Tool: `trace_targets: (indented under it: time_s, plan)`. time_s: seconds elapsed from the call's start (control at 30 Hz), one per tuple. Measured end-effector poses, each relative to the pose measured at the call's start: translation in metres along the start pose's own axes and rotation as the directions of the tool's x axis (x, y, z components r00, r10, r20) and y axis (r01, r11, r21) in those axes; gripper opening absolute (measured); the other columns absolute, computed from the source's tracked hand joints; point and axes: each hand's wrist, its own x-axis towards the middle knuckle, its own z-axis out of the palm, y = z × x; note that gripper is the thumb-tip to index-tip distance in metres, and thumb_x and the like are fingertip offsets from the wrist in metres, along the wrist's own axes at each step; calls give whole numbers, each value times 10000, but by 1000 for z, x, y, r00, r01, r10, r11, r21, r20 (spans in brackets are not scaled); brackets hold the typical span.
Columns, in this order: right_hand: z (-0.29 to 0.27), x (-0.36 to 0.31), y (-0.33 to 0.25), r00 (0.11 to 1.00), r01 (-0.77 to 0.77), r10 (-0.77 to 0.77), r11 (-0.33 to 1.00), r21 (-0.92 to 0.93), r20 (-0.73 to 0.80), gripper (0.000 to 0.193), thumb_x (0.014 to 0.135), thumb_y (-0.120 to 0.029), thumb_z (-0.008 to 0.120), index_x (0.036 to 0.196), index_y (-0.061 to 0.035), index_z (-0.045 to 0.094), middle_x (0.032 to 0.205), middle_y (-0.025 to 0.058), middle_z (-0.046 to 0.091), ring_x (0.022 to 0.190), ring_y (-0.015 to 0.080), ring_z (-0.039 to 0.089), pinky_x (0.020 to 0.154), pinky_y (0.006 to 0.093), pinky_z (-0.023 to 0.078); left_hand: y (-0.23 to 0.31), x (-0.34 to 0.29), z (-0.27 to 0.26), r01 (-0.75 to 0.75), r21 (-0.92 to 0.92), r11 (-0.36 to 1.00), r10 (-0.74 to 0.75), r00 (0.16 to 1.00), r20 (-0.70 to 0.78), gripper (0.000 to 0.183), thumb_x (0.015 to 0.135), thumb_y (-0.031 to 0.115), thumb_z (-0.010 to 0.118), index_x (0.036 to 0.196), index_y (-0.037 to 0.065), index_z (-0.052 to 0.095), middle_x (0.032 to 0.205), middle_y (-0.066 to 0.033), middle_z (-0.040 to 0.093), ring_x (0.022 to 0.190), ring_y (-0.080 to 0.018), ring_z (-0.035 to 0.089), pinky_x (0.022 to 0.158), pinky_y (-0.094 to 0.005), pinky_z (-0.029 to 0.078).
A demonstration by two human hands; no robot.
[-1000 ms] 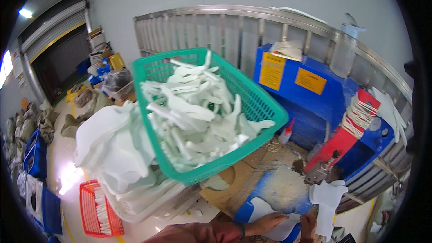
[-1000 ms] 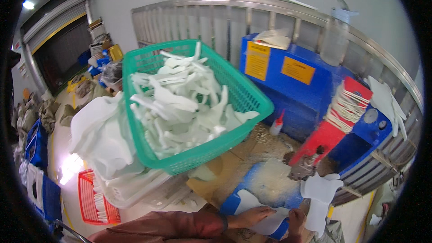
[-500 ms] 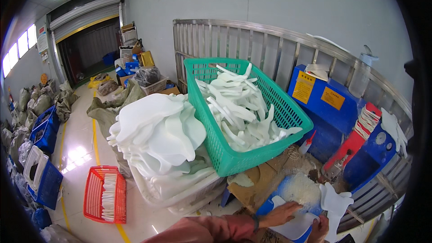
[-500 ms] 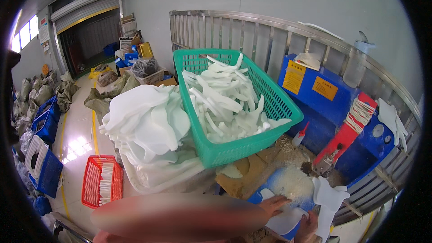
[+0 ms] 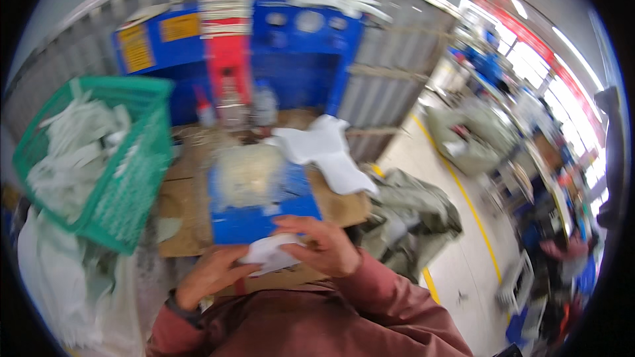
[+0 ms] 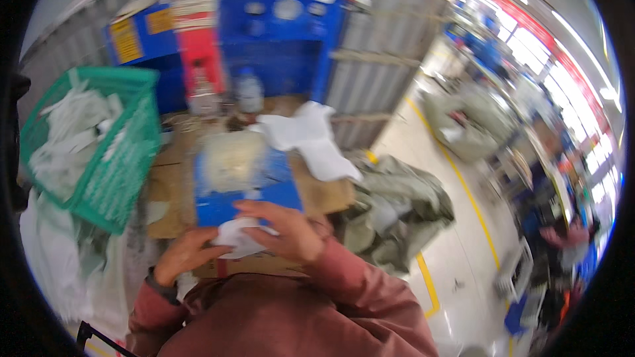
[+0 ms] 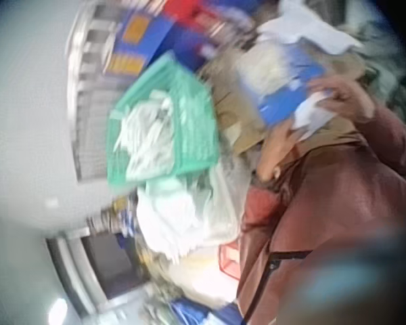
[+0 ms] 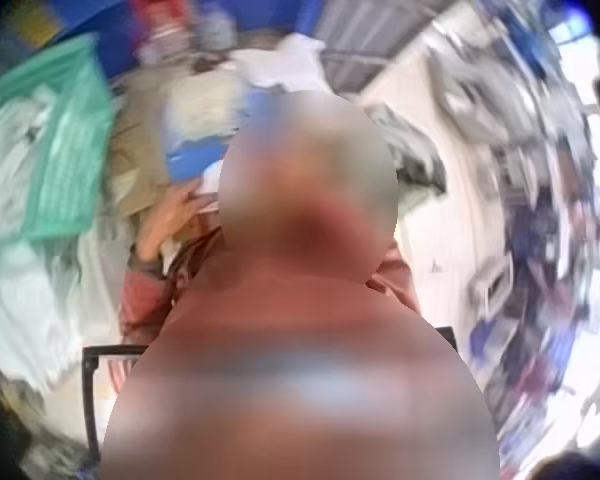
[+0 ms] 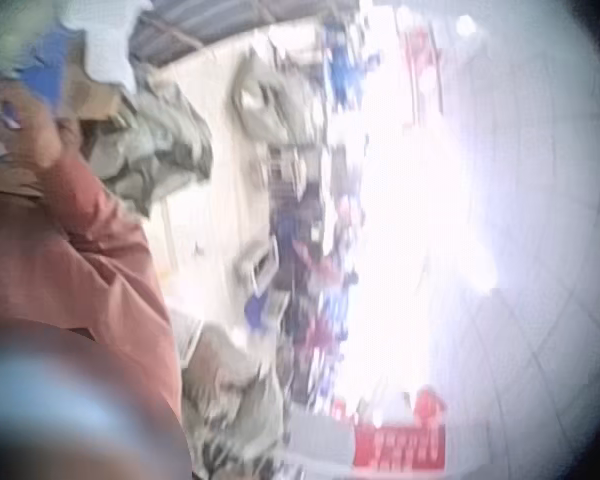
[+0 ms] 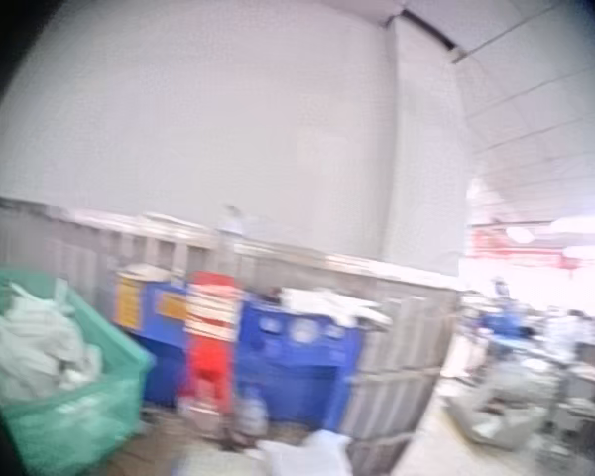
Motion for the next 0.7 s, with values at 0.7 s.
trace_targets:
  time_s: [0.7]
  plan:
    - [-13,-69,35,885,-282,460,648,707,-69,223,1028,-36,614,1250,-21,634,1292,148,668,1146,238,658,1004,386,541,63,-66,22,358,253,899,-294,920,-258,391,978,395,700,1218,87,693,1038,-213,730,914,-368,745,765,-465,592]
